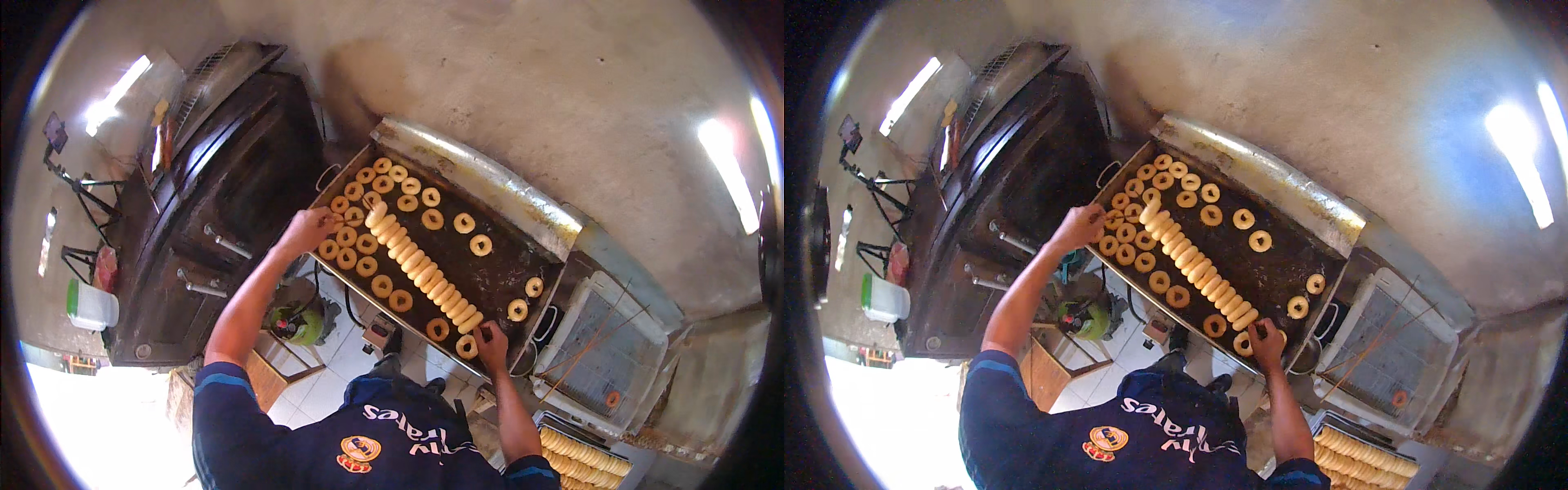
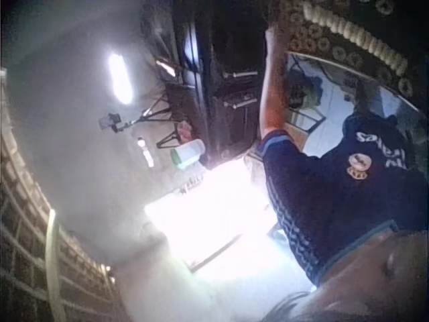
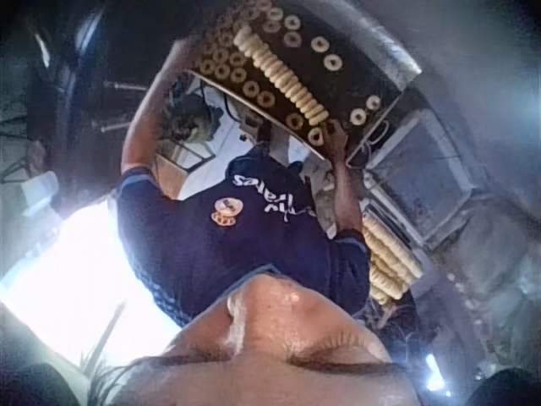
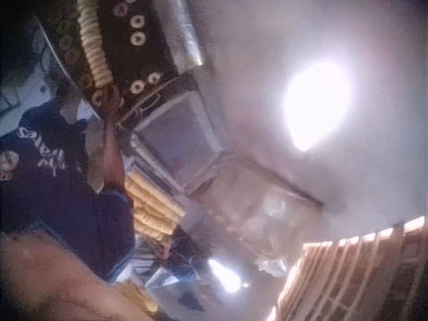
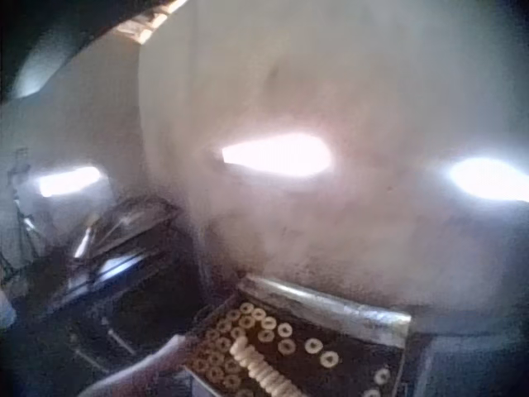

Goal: The person arranges ring-shaped doughnuts on a baking tray using a long metal skewer. They transfer doughnuts from a wooden board to the tray, then use the skewer to pick up and place multiple doughnuts in neat rows. The person also adjusts the positions of doughnuts on the tray with their hands.

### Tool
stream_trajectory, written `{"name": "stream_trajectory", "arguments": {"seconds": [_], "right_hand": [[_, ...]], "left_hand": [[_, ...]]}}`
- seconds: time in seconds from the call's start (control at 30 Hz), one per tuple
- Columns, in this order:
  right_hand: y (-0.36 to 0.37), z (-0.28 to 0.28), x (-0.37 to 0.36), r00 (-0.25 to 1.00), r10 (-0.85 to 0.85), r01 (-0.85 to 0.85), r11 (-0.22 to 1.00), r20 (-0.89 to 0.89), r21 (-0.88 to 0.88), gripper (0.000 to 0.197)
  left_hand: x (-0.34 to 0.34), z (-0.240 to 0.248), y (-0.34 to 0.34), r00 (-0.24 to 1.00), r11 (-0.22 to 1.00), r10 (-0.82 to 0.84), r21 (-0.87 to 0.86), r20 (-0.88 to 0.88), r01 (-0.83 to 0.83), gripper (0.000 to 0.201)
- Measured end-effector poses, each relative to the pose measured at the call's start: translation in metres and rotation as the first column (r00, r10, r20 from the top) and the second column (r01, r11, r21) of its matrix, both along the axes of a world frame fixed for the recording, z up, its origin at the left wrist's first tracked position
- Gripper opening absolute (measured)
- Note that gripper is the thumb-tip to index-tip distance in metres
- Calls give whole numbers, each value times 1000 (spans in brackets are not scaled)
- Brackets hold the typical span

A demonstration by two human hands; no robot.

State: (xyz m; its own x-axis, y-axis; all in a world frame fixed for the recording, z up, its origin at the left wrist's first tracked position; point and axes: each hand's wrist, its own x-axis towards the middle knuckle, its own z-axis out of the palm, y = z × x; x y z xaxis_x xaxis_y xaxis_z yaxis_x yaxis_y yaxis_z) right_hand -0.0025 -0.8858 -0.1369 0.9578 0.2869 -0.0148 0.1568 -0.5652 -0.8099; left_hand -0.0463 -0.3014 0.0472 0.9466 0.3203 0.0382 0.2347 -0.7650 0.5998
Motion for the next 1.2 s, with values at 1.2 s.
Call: {"name": "stream_trajectory", "arguments": {"seconds": [1.2], "right_hand": [[86,164,-26,985,-120,66,927,124,368,20]], "left_hand": [[-224,120,-128,821,903,335,90,461,-419,15]]}}
